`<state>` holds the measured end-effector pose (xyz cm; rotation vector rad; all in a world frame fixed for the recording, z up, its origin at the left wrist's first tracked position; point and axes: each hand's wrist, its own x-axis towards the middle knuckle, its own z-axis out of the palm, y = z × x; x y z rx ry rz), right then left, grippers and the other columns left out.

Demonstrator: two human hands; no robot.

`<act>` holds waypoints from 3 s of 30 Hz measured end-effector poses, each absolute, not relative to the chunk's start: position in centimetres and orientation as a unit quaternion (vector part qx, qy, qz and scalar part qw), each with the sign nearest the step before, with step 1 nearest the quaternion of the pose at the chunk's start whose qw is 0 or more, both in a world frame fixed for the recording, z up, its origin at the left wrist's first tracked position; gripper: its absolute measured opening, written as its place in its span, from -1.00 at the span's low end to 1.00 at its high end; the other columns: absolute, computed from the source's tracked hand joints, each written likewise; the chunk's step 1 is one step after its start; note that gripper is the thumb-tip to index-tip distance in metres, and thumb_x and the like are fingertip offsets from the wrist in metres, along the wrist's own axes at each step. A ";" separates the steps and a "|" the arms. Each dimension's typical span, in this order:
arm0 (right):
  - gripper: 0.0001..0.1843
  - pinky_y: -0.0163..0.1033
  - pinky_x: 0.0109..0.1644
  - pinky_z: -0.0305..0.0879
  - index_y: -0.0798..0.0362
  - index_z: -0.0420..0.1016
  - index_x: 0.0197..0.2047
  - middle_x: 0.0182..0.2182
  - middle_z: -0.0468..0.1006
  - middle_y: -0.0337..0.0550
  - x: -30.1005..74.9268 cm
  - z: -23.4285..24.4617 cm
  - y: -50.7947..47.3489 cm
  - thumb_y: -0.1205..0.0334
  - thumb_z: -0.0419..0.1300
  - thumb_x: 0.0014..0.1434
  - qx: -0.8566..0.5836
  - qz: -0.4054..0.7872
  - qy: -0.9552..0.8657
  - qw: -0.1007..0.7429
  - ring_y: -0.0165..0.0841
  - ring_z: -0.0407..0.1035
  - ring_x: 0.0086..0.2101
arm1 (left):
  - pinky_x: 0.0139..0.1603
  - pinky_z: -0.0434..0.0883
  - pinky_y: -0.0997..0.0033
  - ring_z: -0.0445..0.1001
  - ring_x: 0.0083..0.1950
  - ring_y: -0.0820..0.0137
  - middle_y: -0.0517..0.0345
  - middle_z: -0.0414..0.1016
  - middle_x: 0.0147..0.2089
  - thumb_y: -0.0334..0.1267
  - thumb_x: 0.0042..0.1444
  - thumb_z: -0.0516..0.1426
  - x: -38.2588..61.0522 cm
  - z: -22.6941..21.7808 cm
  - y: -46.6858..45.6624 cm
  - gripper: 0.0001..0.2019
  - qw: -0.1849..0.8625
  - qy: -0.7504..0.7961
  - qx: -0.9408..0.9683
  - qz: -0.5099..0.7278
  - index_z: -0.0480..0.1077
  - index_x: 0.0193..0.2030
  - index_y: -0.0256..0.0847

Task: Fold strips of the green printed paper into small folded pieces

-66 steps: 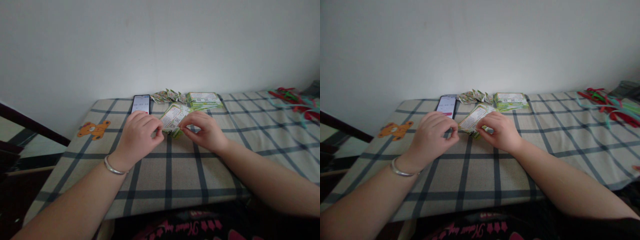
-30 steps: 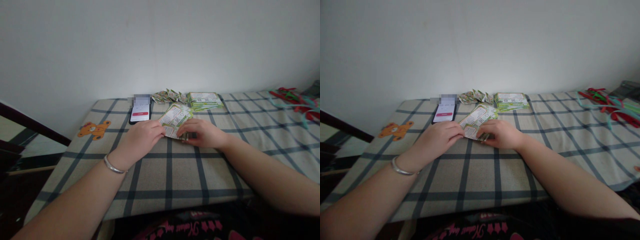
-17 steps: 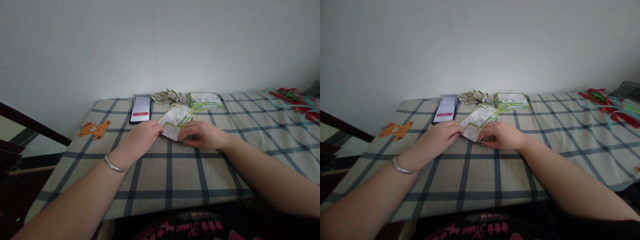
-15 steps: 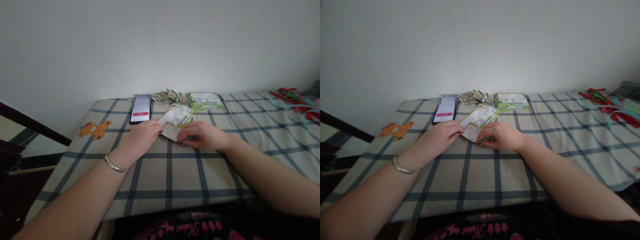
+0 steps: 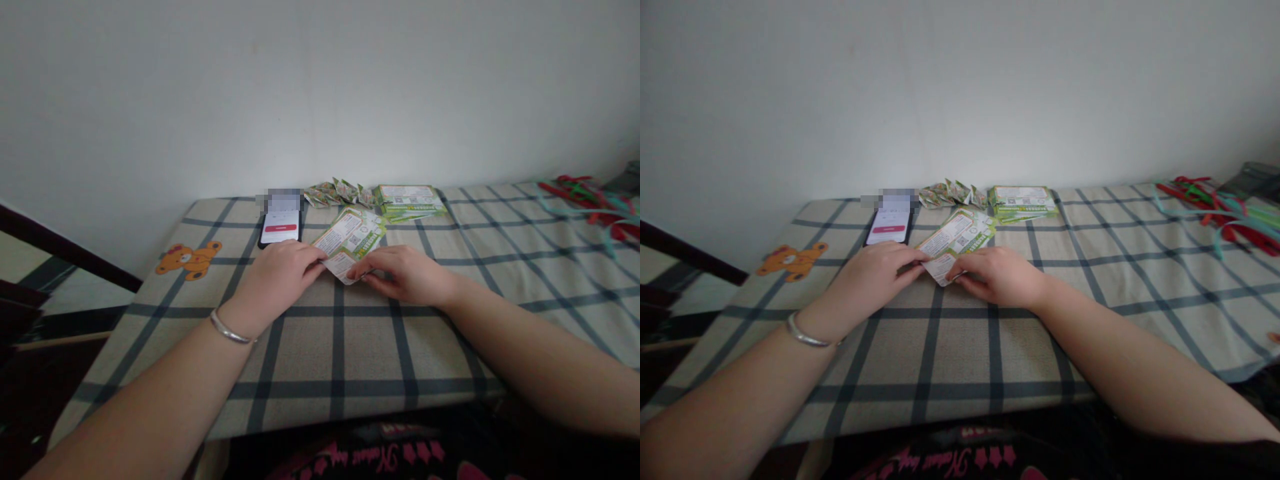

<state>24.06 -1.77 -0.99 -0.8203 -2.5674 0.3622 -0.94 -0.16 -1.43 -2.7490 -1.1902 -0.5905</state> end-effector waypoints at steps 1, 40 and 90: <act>-0.80 -0.25 -0.09 0.38 0.04 0.49 -0.09 -0.20 0.62 -0.13 24.0 -1.0 -1.8 0.34 0.11 0.25 -0.291 0.131 -0.924 0.208 -0.36 0.50 -0.19 | -0.13 0.45 0.25 0.52 -0.18 0.28 0.07 0.59 -0.21 -0.27 0.21 0.15 -0.9 -1.5 -0.1 -0.84 0.036 -0.386 -0.900 -0.198 0.51 -0.13 -0.22; -0.87 -0.30 -0.31 0.21 0.06 0.40 -0.30 -0.42 0.51 -0.22 22.8 -1.7 -1.6 0.17 0.16 0.20 -0.398 0.203 -0.861 0.244 -0.41 0.36 -0.41 | -0.05 0.40 0.26 0.49 -0.12 0.29 0.13 0.60 -0.20 -0.40 0.14 0.18 0.1 -1.4 -0.5 -0.89 -0.101 -0.350 -0.901 -0.235 0.54 -0.23 -0.20; -0.91 -0.22 -0.19 0.27 0.05 0.43 -0.27 -0.31 0.54 -0.15 21.6 -2.3 -1.3 0.28 0.23 0.11 -0.440 0.151 -0.801 0.376 -0.32 0.39 -0.28 | -0.28 0.46 0.41 0.53 -0.33 0.43 0.21 0.54 -0.34 -0.34 0.11 0.16 1.3 -2.2 -1.5 -0.95 -0.294 -0.440 -0.771 -0.355 0.41 -0.27 -0.21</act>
